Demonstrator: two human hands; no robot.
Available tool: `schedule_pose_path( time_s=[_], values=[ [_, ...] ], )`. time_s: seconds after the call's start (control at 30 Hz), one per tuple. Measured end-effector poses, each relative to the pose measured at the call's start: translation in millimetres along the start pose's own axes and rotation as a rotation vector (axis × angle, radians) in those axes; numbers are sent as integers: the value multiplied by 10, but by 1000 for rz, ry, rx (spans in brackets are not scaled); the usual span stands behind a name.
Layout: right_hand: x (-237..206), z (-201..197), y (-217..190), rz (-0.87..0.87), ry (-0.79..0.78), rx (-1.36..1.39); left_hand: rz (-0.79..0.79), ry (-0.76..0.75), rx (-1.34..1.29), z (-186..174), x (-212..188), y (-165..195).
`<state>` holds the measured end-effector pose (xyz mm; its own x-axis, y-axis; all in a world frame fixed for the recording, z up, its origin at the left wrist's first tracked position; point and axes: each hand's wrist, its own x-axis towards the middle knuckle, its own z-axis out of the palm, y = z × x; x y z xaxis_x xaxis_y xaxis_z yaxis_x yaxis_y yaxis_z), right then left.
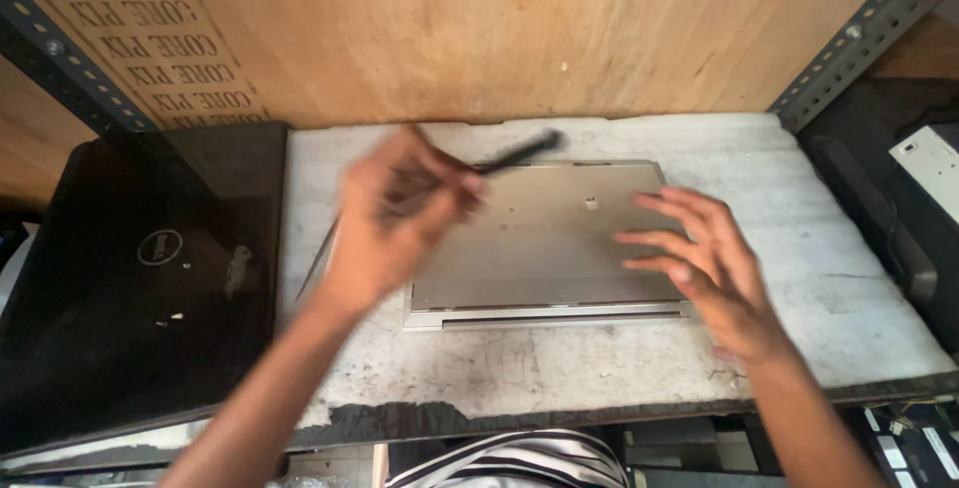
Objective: The person opens the lid of an HP laptop on a repair bench, closes it, and flips the laptop over so its bottom faces up. They then use a screwdriver to unscrew screws from the rear edge and underside of the laptop, working around the base panel.
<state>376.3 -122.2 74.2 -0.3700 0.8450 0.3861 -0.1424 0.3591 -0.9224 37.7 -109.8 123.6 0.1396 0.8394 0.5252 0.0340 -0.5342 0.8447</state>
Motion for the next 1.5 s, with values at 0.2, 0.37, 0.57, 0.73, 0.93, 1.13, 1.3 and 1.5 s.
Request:
schedule_pose_path(
  time_s=[0.2,0.37,0.57,0.73,0.93,1.13,1.3,1.5],
  values=[
    [288,293,60,-37,70,469,15,-170,-295,677,-184,-311],
    [285,295,86,142,225,519,46,-178,-291,780,-293,-436],
    [12,-224,8,0,446,173,158,-448,420,862,-341,-500],
    [-446,-1327,-105,-67,552,167,433,-456,829,1053,-461,-550],
    [-933,-2197,183,-31,559,70,418,-419,981,1085,-522,-683],
    [-895,-2042,23,88,577,-490,426,-390,1004,1060,-478,-730],
    [-652,-1405,-246,107,488,-675,405,-414,989,1047,-471,-693],
    [-344,-1044,-418,127,373,-684,399,-423,1004,1051,-466,-675]
  ],
)
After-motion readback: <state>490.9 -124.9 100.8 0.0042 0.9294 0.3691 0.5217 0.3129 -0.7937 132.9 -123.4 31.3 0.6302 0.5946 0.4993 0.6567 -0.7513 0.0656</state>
